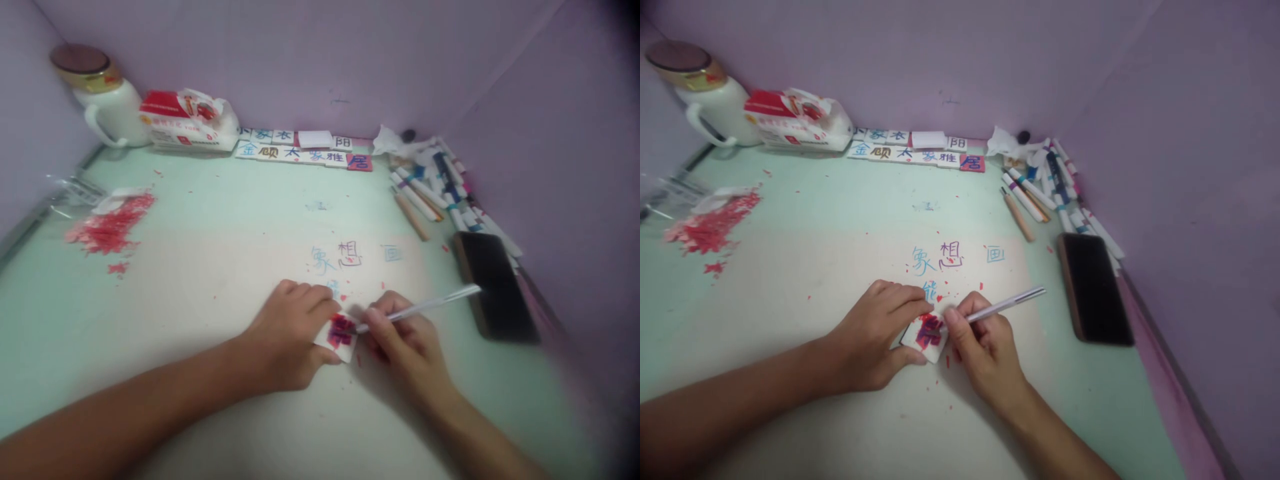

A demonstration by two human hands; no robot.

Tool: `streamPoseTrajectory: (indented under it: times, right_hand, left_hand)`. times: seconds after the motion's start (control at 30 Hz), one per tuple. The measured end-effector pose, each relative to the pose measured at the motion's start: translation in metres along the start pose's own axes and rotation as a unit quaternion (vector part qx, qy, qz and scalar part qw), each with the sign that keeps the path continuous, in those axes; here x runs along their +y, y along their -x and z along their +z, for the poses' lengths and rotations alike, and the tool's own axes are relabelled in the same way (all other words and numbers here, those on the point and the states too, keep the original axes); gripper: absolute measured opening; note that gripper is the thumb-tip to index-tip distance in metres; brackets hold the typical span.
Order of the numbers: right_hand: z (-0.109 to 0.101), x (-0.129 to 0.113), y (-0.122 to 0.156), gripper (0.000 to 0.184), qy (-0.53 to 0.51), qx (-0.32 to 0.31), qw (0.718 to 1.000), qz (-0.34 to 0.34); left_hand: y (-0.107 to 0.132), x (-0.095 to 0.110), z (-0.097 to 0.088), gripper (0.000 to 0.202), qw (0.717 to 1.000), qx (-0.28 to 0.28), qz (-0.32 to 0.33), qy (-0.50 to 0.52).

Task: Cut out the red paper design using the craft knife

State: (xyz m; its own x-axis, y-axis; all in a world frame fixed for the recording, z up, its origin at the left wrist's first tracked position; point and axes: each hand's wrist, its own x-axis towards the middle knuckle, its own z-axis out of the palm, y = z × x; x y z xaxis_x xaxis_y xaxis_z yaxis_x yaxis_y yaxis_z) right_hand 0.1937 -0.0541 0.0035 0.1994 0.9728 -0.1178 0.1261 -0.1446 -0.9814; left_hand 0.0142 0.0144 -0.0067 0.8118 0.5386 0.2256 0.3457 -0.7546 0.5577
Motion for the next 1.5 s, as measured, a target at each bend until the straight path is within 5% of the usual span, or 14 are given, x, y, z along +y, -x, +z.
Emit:
streamPoseTrajectory:
  times: [0.2, 0.47, 0.7, 0.9, 0.97, 1.03, 1.13, 1.2, 1.27, 1.37, 1.43, 1.5]
  right_hand:
    - [0.003, -0.002, 0.002, 0.036, 0.024, 0.099, 0.995, -0.002]
    - [0.003, -0.001, 0.004, 0.035, -0.025, 0.093, 0.995, 0.018]
    - [0.001, 0.001, 0.003, 0.034, -0.065, 0.095, 0.993, 0.014]
    - [-0.008, 0.007, -0.004, 0.034, -0.095, 0.099, 0.990, -0.024]
    - [-0.010, 0.008, -0.008, 0.033, -0.129, 0.121, 0.984, -0.014]
    - [-0.012, 0.008, -0.011, 0.033, -0.166, 0.134, 0.977, -0.001]
    - [-0.014, 0.007, -0.015, 0.034, -0.203, 0.140, 0.969, 0.008]
    - [-0.015, 0.007, -0.016, 0.035, -0.213, 0.143, 0.967, 0.013]
    - [-0.015, 0.007, -0.016, 0.037, -0.219, 0.145, 0.965, 0.019]
    - [-0.014, 0.007, -0.016, 0.038, -0.216, 0.142, 0.966, 0.018]
    - [-0.014, 0.008, -0.016, 0.039, -0.208, 0.138, 0.968, 0.009]
    - [-0.013, 0.008, -0.016, 0.039, -0.202, 0.135, 0.970, 0.002]
  left_hand:
    - [0.000, 0.006, -0.001, 0.046, 0.999, 0.002, -0.031, -0.029]
    - [0.000, 0.012, -0.007, 0.062, 0.999, -0.010, -0.029, -0.037]
    - [-0.003, 0.014, -0.012, 0.066, 0.993, -0.097, -0.026, -0.061]
    - [0.002, 0.014, -0.005, 0.056, 0.996, 0.019, -0.068, 0.050]
    - [0.005, 0.011, -0.007, 0.059, 0.972, 0.075, -0.126, 0.181]
    - [0.006, 0.007, -0.013, 0.061, 0.911, 0.114, -0.176, 0.356]
    - [0.006, 0.001, -0.025, 0.062, 0.805, 0.127, -0.179, 0.552]
    - [0.005, 0.000, -0.030, 0.063, 0.779, 0.132, -0.159, 0.591]
    - [0.006, 0.001, -0.031, 0.066, 0.805, 0.153, -0.128, 0.559]
    - [0.006, 0.002, -0.026, 0.066, 0.909, 0.166, -0.056, 0.378]
    - [0.005, 0.002, -0.020, 0.056, 0.974, 0.120, -0.009, 0.191]
    - [0.004, 0.000, -0.016, 0.050, 0.992, 0.093, 0.029, 0.074]
